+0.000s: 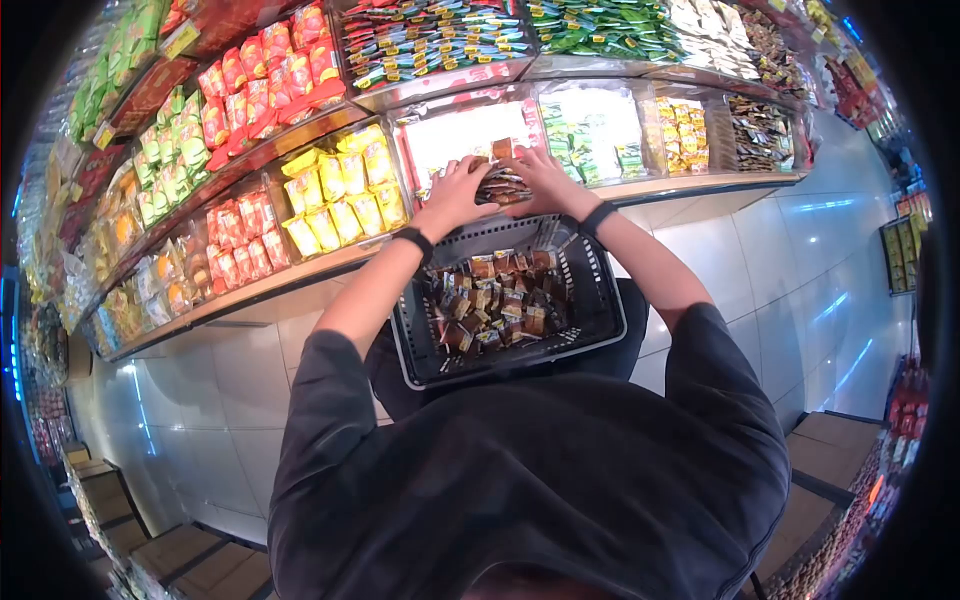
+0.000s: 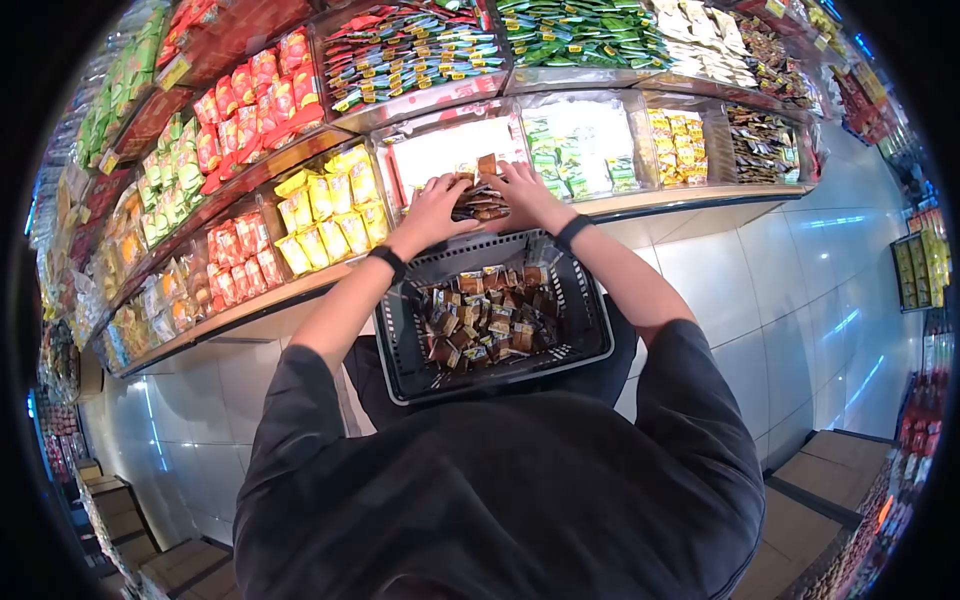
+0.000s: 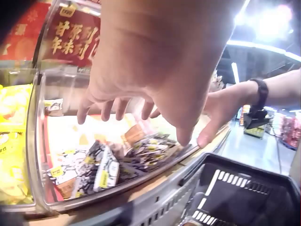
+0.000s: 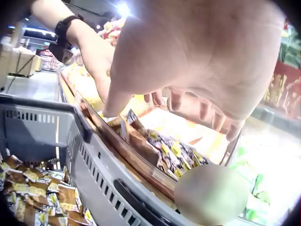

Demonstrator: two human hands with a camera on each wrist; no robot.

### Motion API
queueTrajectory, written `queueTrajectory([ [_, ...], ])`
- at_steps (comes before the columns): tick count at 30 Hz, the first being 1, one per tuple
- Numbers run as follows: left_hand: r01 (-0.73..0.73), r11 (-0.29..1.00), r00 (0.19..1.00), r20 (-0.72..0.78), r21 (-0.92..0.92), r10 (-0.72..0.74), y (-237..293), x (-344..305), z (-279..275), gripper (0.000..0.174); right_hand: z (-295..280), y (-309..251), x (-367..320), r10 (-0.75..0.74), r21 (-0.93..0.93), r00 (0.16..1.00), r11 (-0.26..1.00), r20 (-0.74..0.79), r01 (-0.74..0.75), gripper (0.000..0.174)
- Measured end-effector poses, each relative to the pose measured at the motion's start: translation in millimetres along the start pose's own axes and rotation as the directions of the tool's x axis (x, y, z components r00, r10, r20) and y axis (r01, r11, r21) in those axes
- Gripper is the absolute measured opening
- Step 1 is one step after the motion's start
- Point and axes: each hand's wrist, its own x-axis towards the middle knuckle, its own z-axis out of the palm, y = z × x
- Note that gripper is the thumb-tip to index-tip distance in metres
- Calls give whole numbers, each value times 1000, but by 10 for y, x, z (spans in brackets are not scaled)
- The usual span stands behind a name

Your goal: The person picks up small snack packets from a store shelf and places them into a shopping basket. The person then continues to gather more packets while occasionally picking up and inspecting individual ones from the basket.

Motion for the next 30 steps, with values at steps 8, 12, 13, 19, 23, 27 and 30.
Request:
queueTrajectory([
  [8, 190, 959, 874, 409, 212, -264, -466, 205, 182, 80, 679, 649, 405, -176, -231, 984, 956, 34, 179, 79],
  [12, 158, 967, 945, 254, 199, -207, -448, 120, 314, 68, 580, 451, 425, -156, -142, 987, 977, 26, 158, 77],
  [13, 165, 966, 944, 253, 198, -213, -441, 116, 333, 68, 612, 446, 447, -162, -140, 986, 977, 29, 164, 77],
  [19, 55, 976, 979, 178, 213, -94, -467, 159, 430, 64, 719, 213, 696, 163, -249, 909, 966, 385, -68, 85],
  [23, 19, 986, 979, 197, 167, -52, -524, 191, 473, 57, 816, 32, 791, 310, -450, 878, 884, 365, -126, 83],
  [27, -63, 970, 985, 173, 233, 22, -609, 202, 542, 47, 1015, 60, 797, 290, -525, 911, 845, 293, -100, 70],
  [30, -91, 977, 987, 150, 195, 63, -648, 204, 584, 44, 1023, 88, 730, 146, -518, 978, 854, 148, -50, 73],
])
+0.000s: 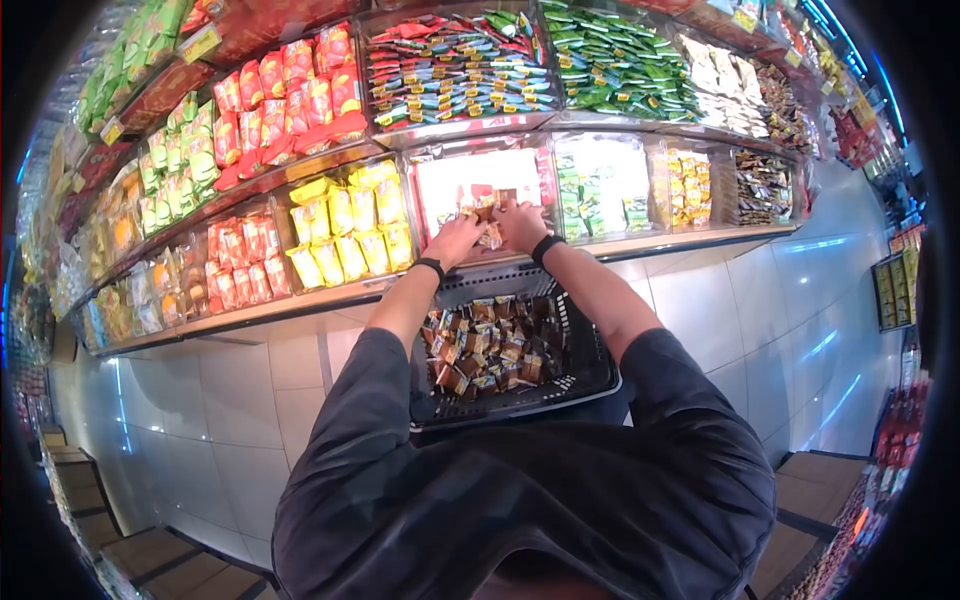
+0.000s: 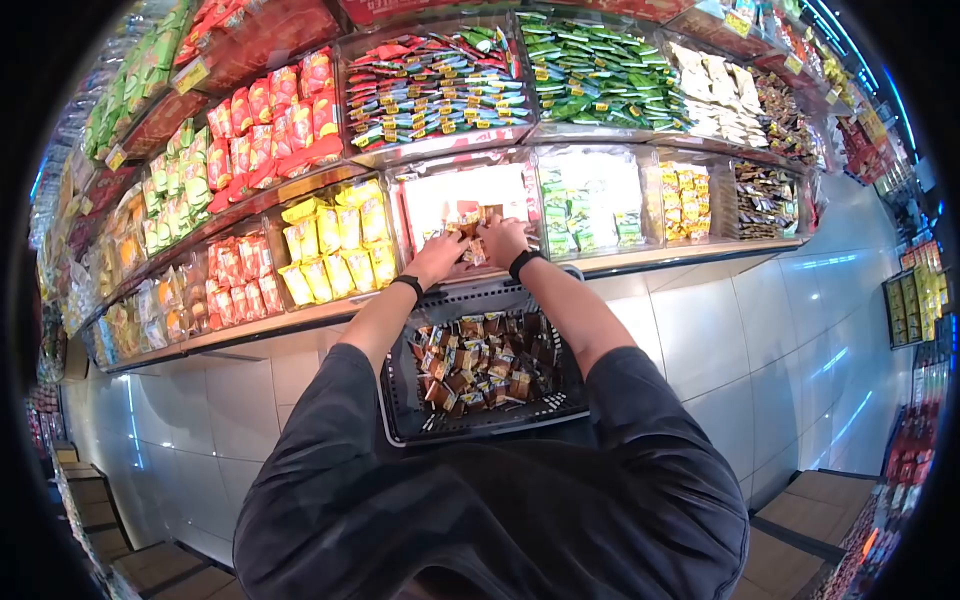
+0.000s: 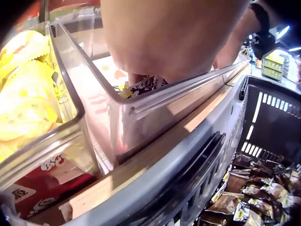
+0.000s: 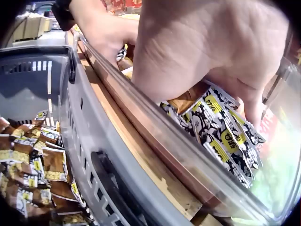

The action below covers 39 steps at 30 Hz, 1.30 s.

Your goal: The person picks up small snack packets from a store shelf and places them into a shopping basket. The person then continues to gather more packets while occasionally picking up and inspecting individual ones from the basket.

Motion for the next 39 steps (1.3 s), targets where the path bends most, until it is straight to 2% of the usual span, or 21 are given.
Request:
queueTrajectory([
  [5, -71, 993, 997, 6, -92, 72, -61, 25, -43, 51, 29, 205, -18, -103, 251, 984, 958, -148, 138, 72],
  [8, -105, 978, 980, -185, -182, 71, -79, -34, -192, 50, -114, 237, -91, -20, 491, 959, 856, -283, 163, 44],
  [9, -129, 965, 960, -272, -228, 64, -65, -75, -256, 49, -301, 263, -141, -17, 495, 959, 854, -284, 162, 44],
  [11, -124, 968, 964, -259, -217, 66, -38, -90, -501, 43, -655, 291, -286, 108, 701, 933, 690, -344, 179, 41],
  [13, -229, 929, 915, -389, -290, 104, 82, -158, -673, 36, -913, 237, -465, 161, 713, 927, 687, -339, 141, 34],
  [15, -248, 922, 912, -393, -297, 118, 314, -334, -771, 29, -1021, 175, -670, 243, 781, 916, 615, -320, 110, 35],
  [17, -276, 885, 888, -451, -376, 85, 566, -604, -813, 24, -972, 152, -944, 205, 801, 950, 595, -235, 69, 44],
  [18, -317, 881, 896, -416, -351, 156, 660, -707, -774, 21, -1036, 64, -1187, 234, 870, 947, 486, -222, 83, 45],
  [19, -396, 881, 835, -500, -259, 228, 789, -820, -655, 20, -1058, -36, -1417, 262, 926, 944, 366, -200, 95, 47],
  [23, -232, 718, 970, -210, -656, 121, 1216, -1235, -146, 20, -469, -427, -2019, 121, 889, 990, 457, -75, 12, 64],
  [24, -229, 714, 971, -204, -662, 122, 1232, -1291, 75, 20, -313, -486, -2091, 8, 850, 996, 520, 91, -82, 78],
  [25, -220, 737, 975, -171, -640, 143, 1218, -1322, 278, 22, -318, -458, -2141, 9, 851, 995, 519, 95, -86, 78],
  [27, -210, 759, 978, -137, -616, 159, 1194, -1320, 202, 25, -345, -391, -2176, -172, 812, 983, 564, -61, 149, 79],
  [28, -137, 828, 991, -63, -544, 122, 1132, -1249, 14, 33, -322, -355, -2053, -127, 814, 985, 556, -116, 167, 75],
  [29, -65, 885, 997, 8, -461, 78, 1044, -1150, -165, 40, -472, -243, -1877, -98, 837, 995, 542, -32, 80, 73],
  [31, -33, 922, 971, -231, -385, -62, 765, -879, -290, 54, -630, -43, -1486, 70, 784, 976, 608, -208, 123, 65],
  [32, 38, 951, 946, -294, -308, -133, 682, -755, -394, 64, -720, 28, -1306, 161, 781, 970, 624, -181, 42, 63],
  [34, 113, 966, 911, -364, -231, -194, 543, -530, -500, 73, -602, 231, -885, 101, 673, 962, 733, -254, 100, 71],
  [36, 324, 897, 940, -4, -301, -341, 411, -320, -520, 81, -432, 314, -523, 71, 569, 986, 822, -149, 27, 78],
  [38, 364, 891, 931, 62, -270, -361, 257, -153, -191, 83, -277, 294, -316, 54, 342, 998, 939, -13, -47, 100],
  [39, 401, 884, 916, 134, -241, -379, 188, -33, -81, 86, -329, 282, -239, 73, 458, 985, 878, 158, -139, 111],
])
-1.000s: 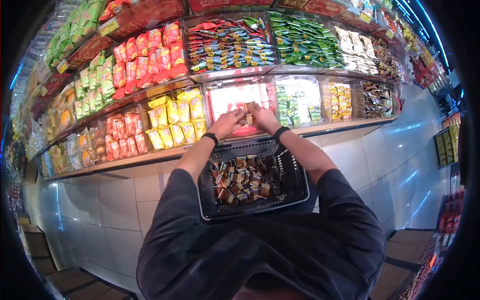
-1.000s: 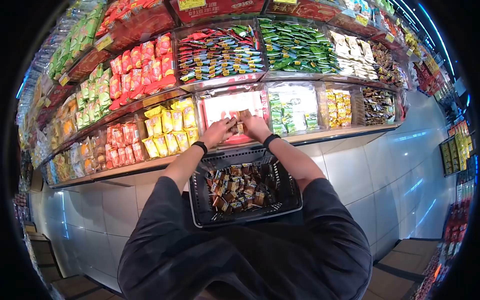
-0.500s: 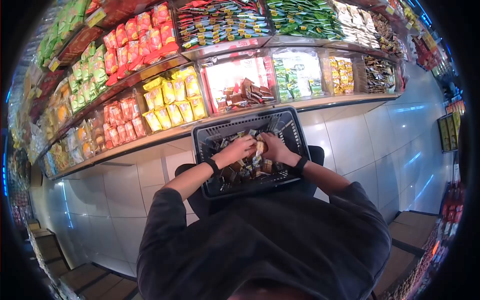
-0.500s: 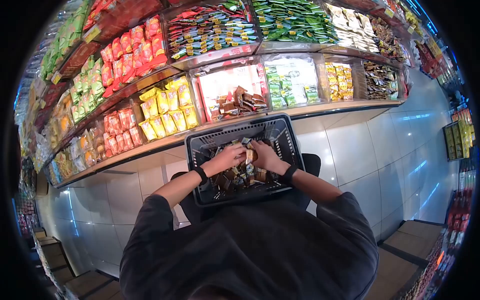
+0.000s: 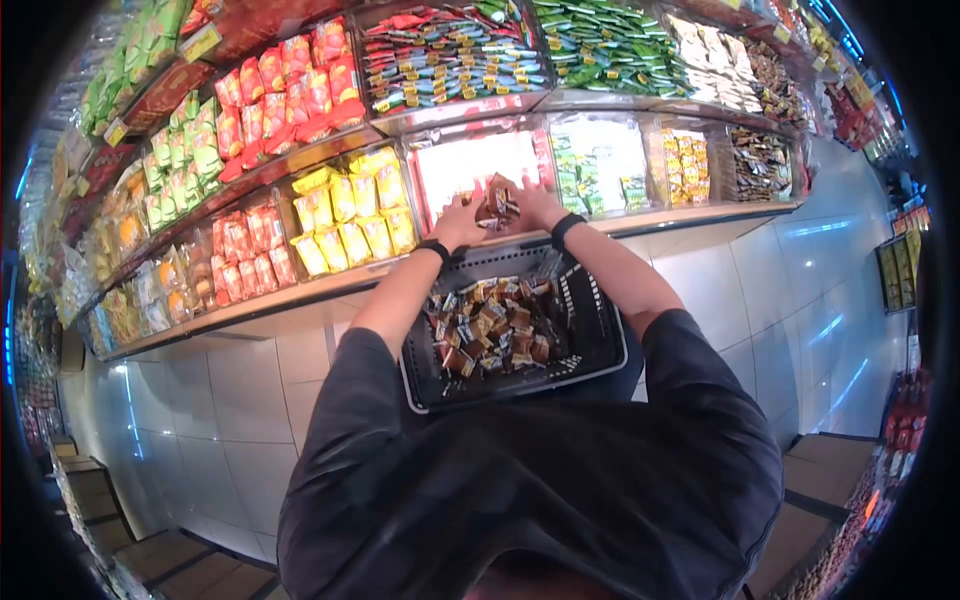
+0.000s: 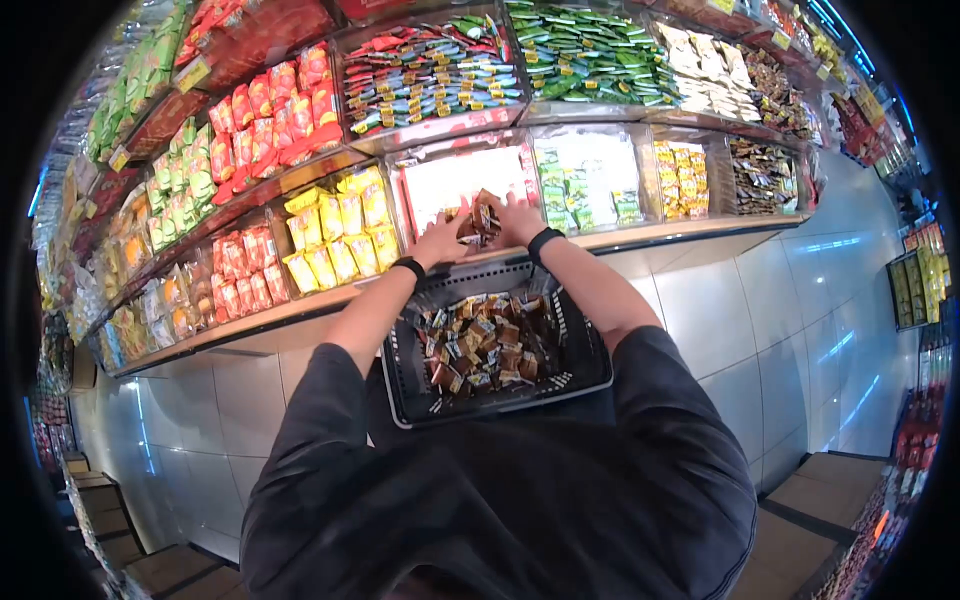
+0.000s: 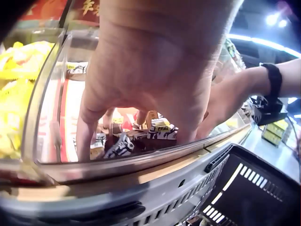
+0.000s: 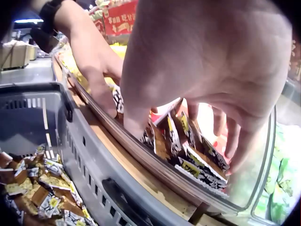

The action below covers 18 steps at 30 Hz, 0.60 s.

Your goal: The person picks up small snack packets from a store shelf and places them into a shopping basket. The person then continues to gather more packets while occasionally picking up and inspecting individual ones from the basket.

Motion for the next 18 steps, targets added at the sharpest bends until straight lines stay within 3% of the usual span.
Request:
queueTrajectory([
  [1, 101, 995, 994, 50, -23, -100, 41, 58, 27, 82, 177, 106, 167, 6, 59, 997, 998, 73, -10, 112],
  [3, 104, 994, 993, 63, -32, -102, 76, 111, 39, 81, 209, 110, 249, 7, 114, 989, 993, 148, -24, 112],
  [6, 72, 994, 997, 6, -81, -72, 27, 147, 256, 76, 357, 72, 186, 26, 109, 999, 994, 20, -28, 100],
  [9, 59, 982, 973, -207, -181, -97, 47, 199, 403, 67, 495, 45, 196, -9, 94, 972, 995, -235, 31, 76],
  [12, 10, 958, 961, -263, -286, -88, 33, 217, 465, 58, 507, 29, 164, -8, 94, 958, 995, -286, 36, 70],
  [14, -24, 955, 932, -351, -295, -85, 10, 326, 510, 51, 486, 7, 134, 24, 186, 957, 982, -288, 32, 81],
  [17, -160, 925, 872, -488, -344, -31, 70, 161, 390, 46, 376, -82, 111, 53, 278, 953, 960, -299, 34, 82],
  [18, -156, 926, 870, -492, -343, -36, 84, 108, 295, 46, 308, -92, 49, 32, 377, 944, 921, -327, 99, 78],
])
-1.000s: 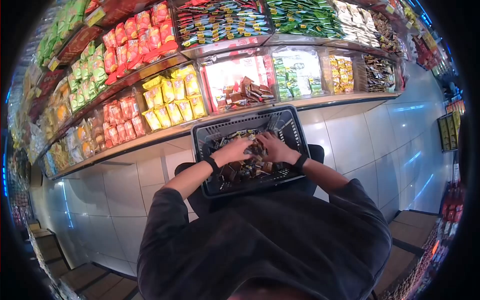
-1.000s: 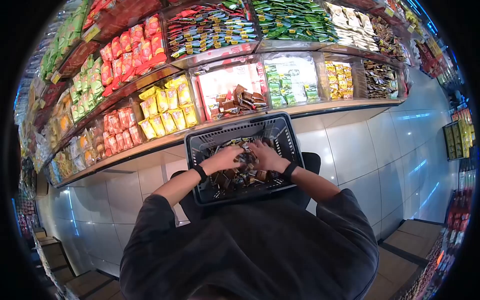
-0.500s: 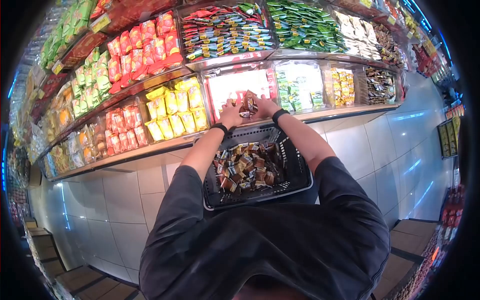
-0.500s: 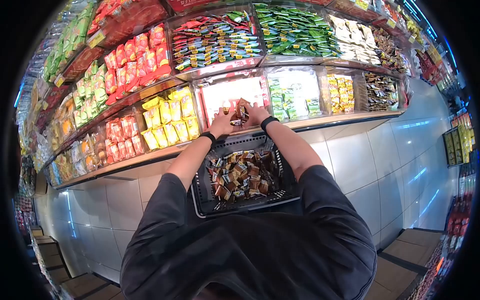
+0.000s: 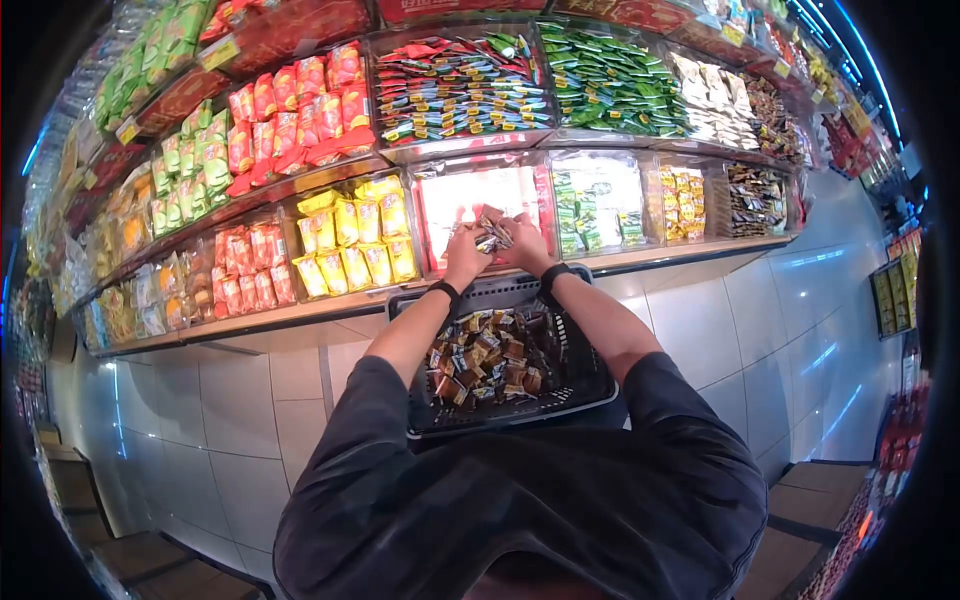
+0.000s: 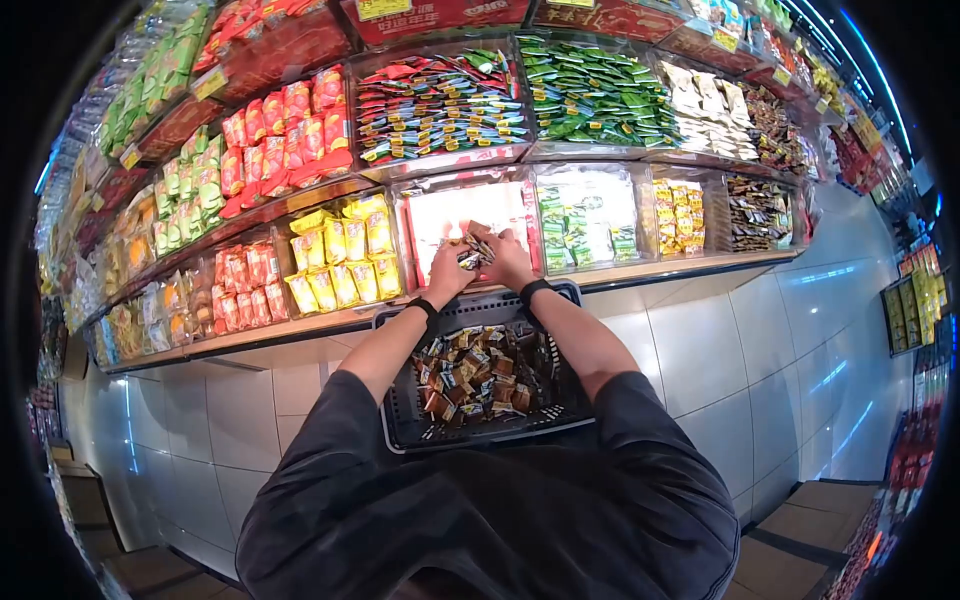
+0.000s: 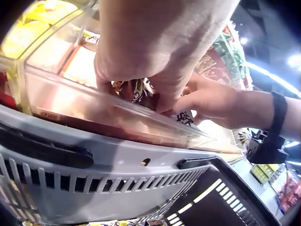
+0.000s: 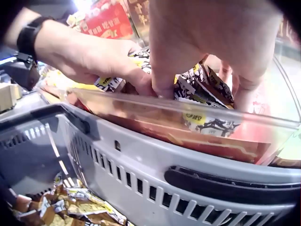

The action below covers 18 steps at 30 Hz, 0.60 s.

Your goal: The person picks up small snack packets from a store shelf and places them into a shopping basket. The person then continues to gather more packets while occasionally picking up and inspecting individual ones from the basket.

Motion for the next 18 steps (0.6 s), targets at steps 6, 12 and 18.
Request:
queueTrajectory([
  [6, -192, 961, 980, 16, -198, 199, 591, -513, -767, 50, -742, -611, -708, -121, 201, 984, 969, -129, 146, 60],
  [12, 9, 956, 924, 369, -293, 104, 759, -1551, -868, 52, -570, -761, -1870, -63, 265, 997, 963, 46, 49, 60],
  [18, -85, 976, 761, 620, -199, 192, 271, -1667, -564, 82, -389, -663, -2060, -59, 164, 944, 987, 324, 5, 60],
])
